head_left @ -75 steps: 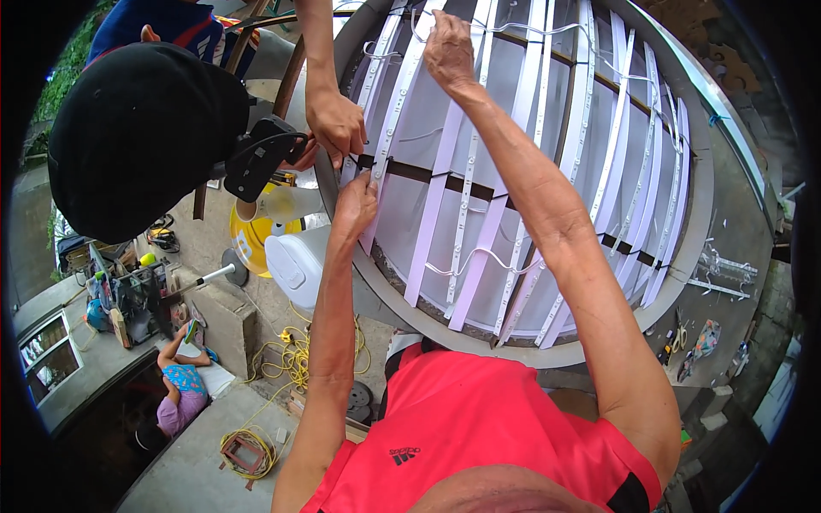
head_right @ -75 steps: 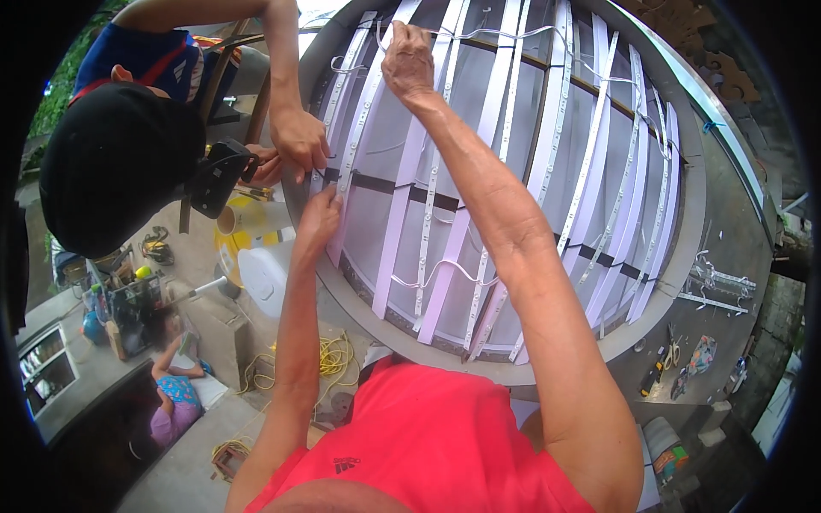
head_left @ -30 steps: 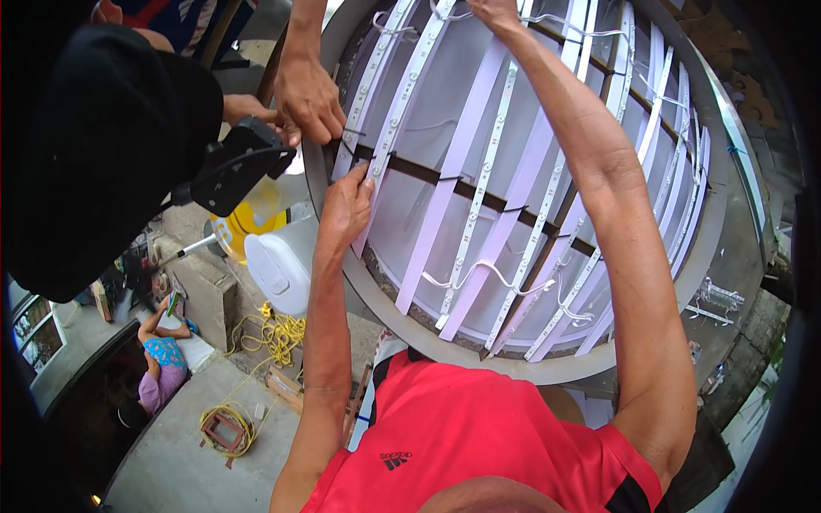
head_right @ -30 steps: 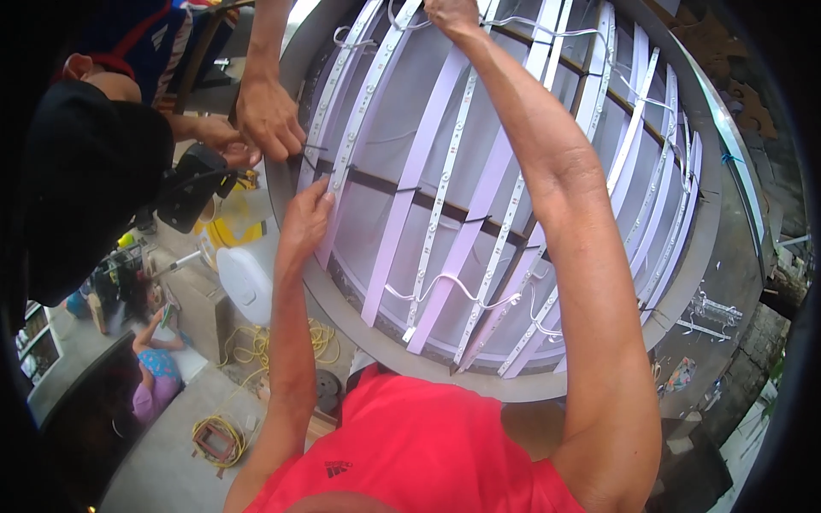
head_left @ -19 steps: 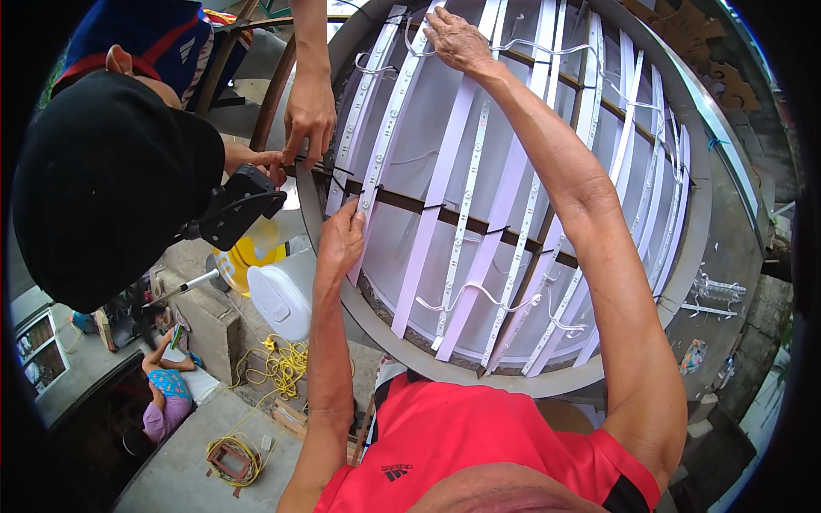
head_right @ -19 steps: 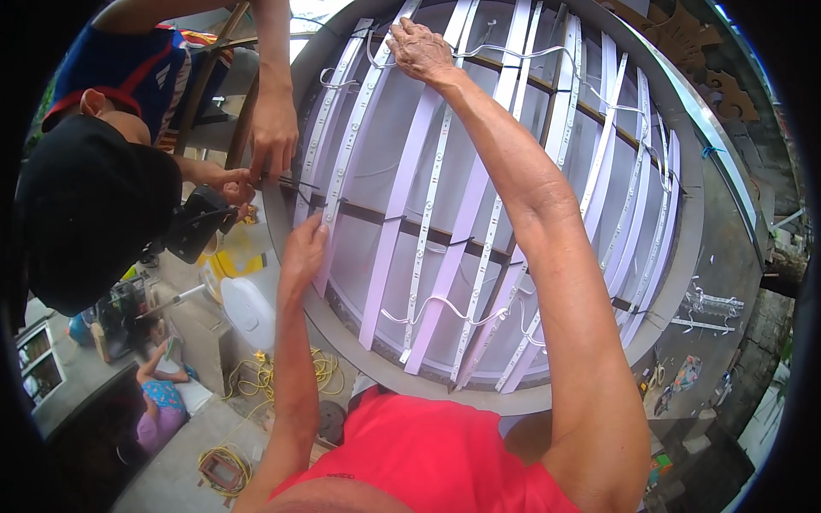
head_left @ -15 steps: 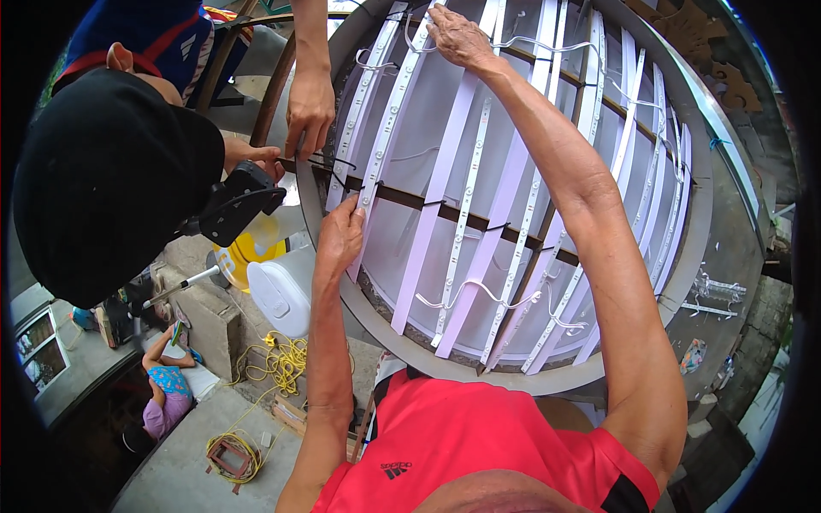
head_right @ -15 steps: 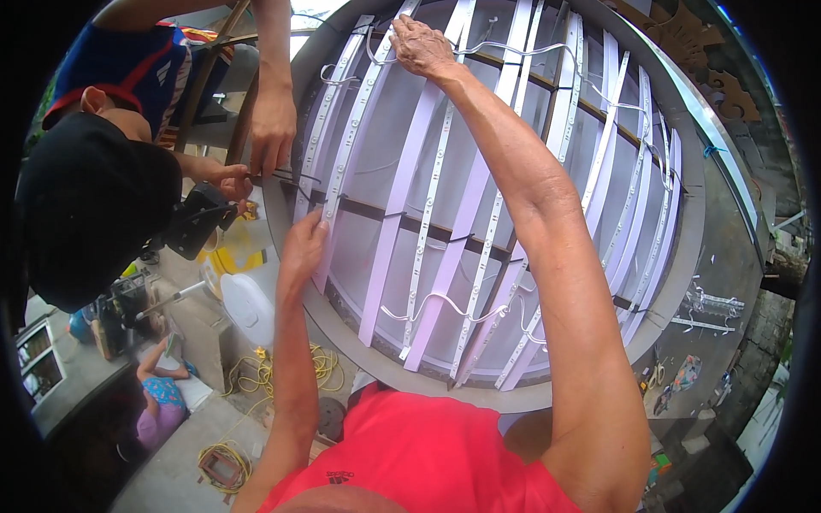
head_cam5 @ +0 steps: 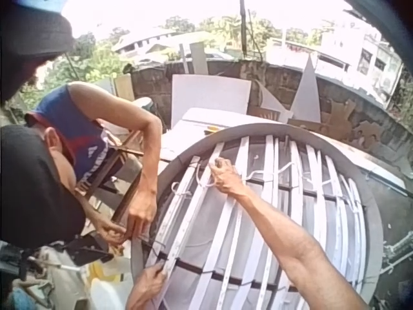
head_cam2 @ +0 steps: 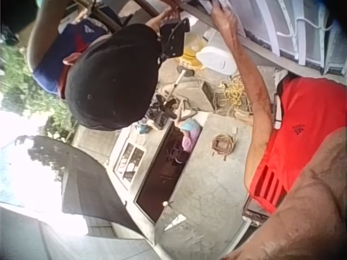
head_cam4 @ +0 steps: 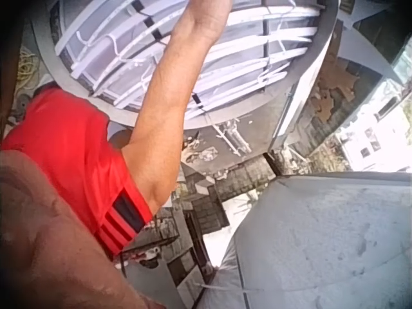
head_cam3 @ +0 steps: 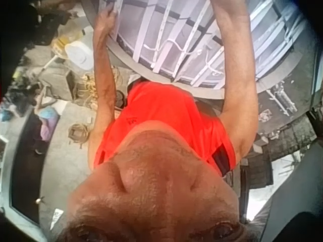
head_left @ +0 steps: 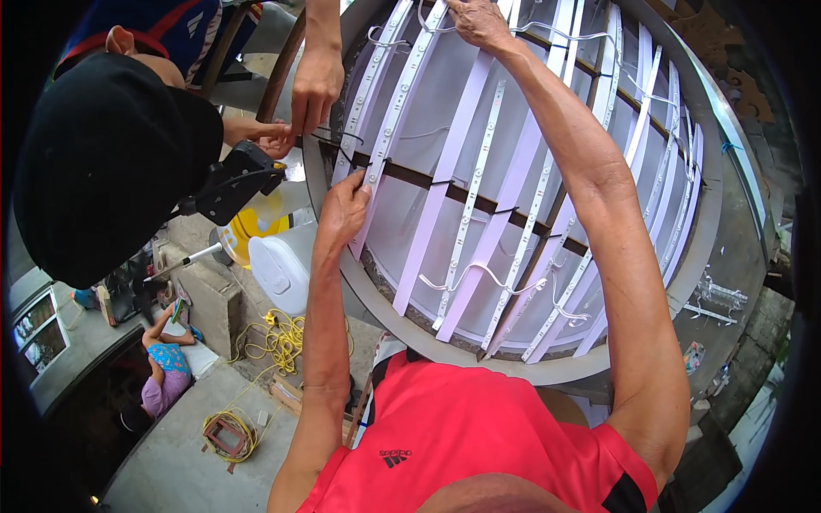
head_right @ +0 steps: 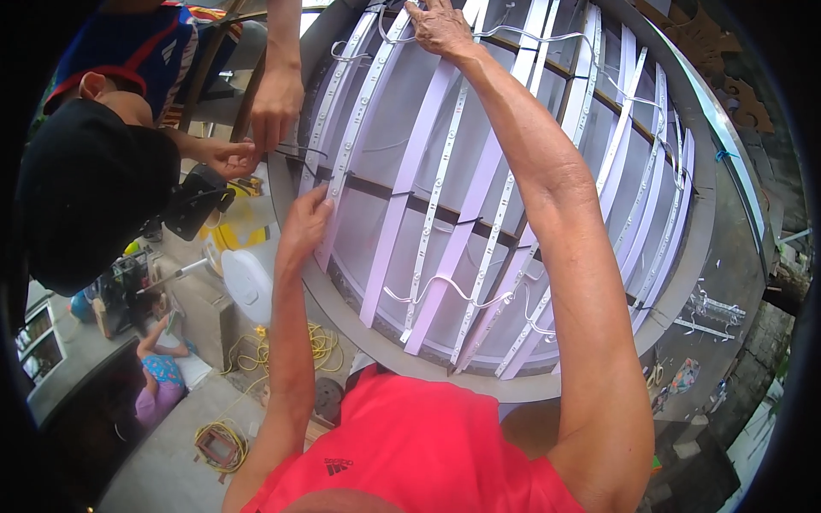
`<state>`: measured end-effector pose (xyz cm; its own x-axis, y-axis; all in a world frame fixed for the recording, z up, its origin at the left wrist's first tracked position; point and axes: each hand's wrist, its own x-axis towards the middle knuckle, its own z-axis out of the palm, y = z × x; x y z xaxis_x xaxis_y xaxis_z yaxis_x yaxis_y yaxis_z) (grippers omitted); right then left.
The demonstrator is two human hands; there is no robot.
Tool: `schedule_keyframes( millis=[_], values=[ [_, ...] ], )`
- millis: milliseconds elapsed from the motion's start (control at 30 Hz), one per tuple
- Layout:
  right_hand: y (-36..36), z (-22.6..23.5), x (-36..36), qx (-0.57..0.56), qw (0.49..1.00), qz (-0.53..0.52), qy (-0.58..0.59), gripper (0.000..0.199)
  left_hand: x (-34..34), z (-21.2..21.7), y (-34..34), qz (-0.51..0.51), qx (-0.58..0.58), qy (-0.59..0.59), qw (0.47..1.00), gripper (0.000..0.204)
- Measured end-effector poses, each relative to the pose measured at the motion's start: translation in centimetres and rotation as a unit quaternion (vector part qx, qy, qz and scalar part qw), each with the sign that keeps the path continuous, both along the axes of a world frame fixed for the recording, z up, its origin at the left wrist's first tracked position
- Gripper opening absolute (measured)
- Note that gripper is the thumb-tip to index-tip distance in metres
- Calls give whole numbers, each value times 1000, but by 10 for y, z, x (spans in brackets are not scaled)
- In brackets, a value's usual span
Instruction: The recorder is assembling a large circular sign by attaching LED strips and wiring.
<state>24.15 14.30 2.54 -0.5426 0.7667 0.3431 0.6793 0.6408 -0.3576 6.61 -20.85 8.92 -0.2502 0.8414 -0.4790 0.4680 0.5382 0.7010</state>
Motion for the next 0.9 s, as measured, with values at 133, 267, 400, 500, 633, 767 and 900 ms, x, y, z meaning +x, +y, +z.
schedule_keyframes(
  millis=[133, 267, 400, 500, 633, 767, 900],
  values=[
    [13, -6, 9, -21, 998, 46, 29, 41, 0, -11, 0, 26, 39, -20, 999, 32],
    [24, -2, 5, -62, 992, 82, 74, 42, -5, -1, 0, 21, 30, 5, 999, 37],
    [31, -11, 13, -77, 986, 93, 113, 42, 1, 4, 5, 77, 0, -36, 996, 48],
    [23, -10, 7, -67, 987, 84, 120, 41, 7, 1, 4, 102, 18, -33, 994, 49],
    [16, 0, 5, -131, 983, 77, 105, 36, 1, -5, 3, 40, -3, -2, 999, 39],
    [16, -3, 7, -112, 984, 79, 113, 33, 1, -14, 3, 46, 29, 2, 999, 35],
    [22, -7, 6, -119, 982, 77, 121, 33, 0, -18, 3, 35, 32, -2, 999, 35]
  ],
)
